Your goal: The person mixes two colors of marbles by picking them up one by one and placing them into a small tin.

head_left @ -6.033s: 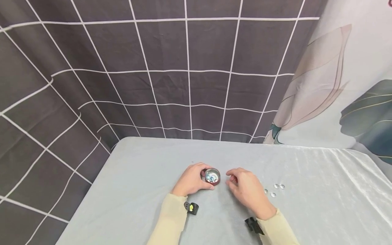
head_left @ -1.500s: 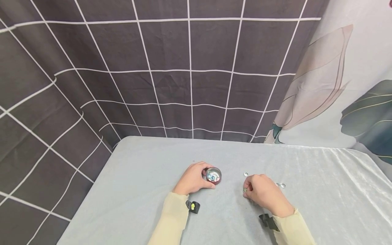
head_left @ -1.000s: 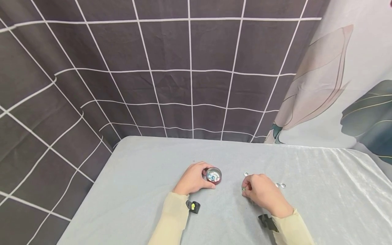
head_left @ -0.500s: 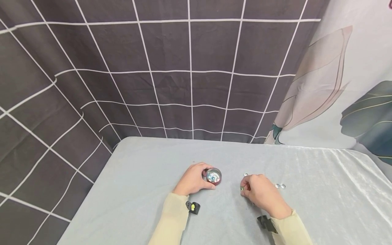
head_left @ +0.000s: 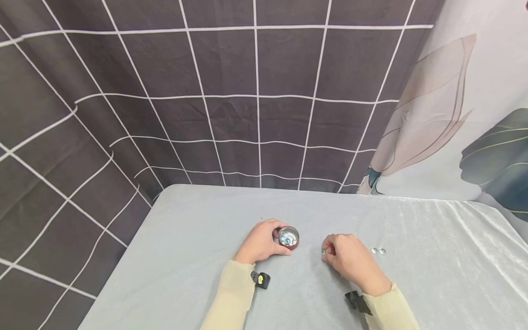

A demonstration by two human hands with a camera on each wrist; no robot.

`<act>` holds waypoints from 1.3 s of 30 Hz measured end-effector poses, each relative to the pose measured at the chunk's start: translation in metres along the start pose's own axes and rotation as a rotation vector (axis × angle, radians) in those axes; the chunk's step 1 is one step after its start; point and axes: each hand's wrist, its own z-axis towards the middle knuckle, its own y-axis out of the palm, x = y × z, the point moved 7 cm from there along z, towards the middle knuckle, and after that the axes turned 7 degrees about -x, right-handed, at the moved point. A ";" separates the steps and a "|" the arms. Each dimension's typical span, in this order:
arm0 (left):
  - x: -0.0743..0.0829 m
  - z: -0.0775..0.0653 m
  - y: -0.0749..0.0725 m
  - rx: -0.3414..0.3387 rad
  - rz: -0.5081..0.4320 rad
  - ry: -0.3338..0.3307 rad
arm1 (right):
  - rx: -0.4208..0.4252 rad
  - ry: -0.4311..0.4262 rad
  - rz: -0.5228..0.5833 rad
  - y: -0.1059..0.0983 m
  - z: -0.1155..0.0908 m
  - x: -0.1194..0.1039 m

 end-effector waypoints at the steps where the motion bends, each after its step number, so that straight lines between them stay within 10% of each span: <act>1: 0.000 0.000 0.000 -0.001 -0.001 -0.004 | 0.003 0.000 0.001 0.000 0.000 0.000; 39: -0.001 0.002 0.001 0.002 -0.002 0.004 | 0.146 -0.113 0.000 -0.004 0.013 -0.020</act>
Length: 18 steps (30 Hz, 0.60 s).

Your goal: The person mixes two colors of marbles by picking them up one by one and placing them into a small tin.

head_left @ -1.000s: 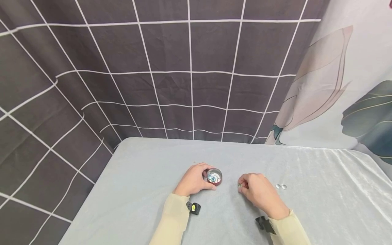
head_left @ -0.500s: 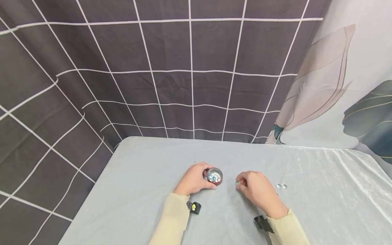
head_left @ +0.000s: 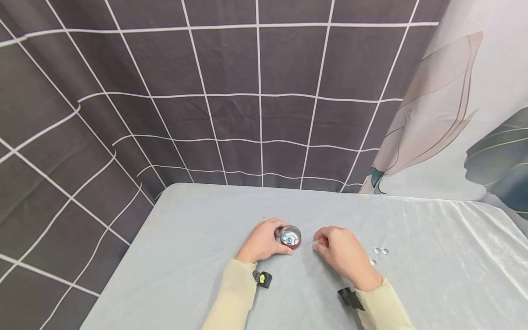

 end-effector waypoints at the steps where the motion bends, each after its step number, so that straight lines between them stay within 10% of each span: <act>1: 0.000 0.000 0.000 0.002 0.004 0.005 | 0.001 -0.001 0.000 0.000 0.001 0.000; 18: 0.001 0.000 0.000 0.001 0.012 0.005 | 0.058 -0.030 0.006 0.005 0.008 -0.011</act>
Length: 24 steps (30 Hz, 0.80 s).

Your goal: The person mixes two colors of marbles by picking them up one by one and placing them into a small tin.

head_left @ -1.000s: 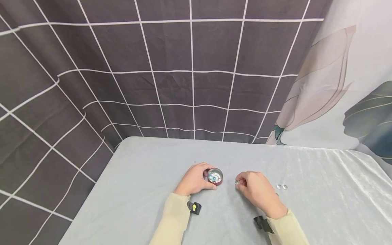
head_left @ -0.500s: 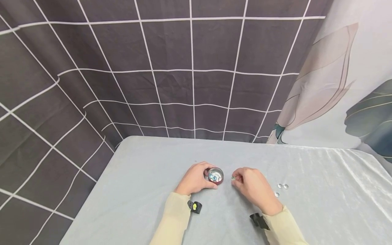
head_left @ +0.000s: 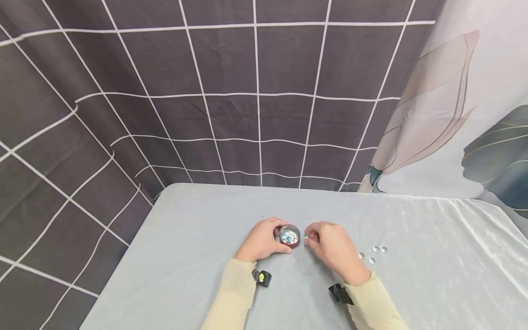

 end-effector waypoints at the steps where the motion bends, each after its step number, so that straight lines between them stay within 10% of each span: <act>1: 0.000 0.000 0.000 -0.002 -0.003 -0.003 | 0.000 -0.005 0.003 0.001 0.001 -0.001; 24: -0.001 0.001 0.000 -0.003 -0.025 -0.004 | 0.006 -0.004 0.037 0.016 0.016 -0.011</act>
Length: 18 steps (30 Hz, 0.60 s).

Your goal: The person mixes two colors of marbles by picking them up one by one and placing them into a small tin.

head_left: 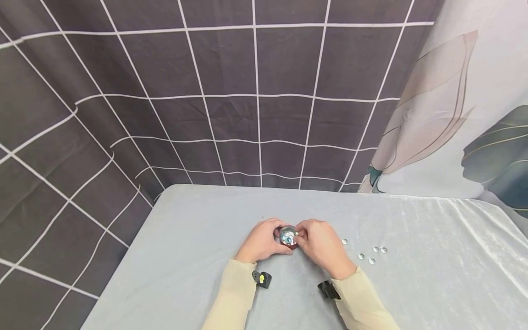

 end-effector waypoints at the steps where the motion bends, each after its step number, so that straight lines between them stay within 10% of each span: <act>1: 0.000 0.000 0.000 -0.001 0.000 -0.002 | 0.000 0.003 0.002 0.001 0.001 0.000; 18: -0.001 0.000 0.000 0.001 0.004 -0.004 | -0.004 0.036 -0.005 0.011 0.008 -0.003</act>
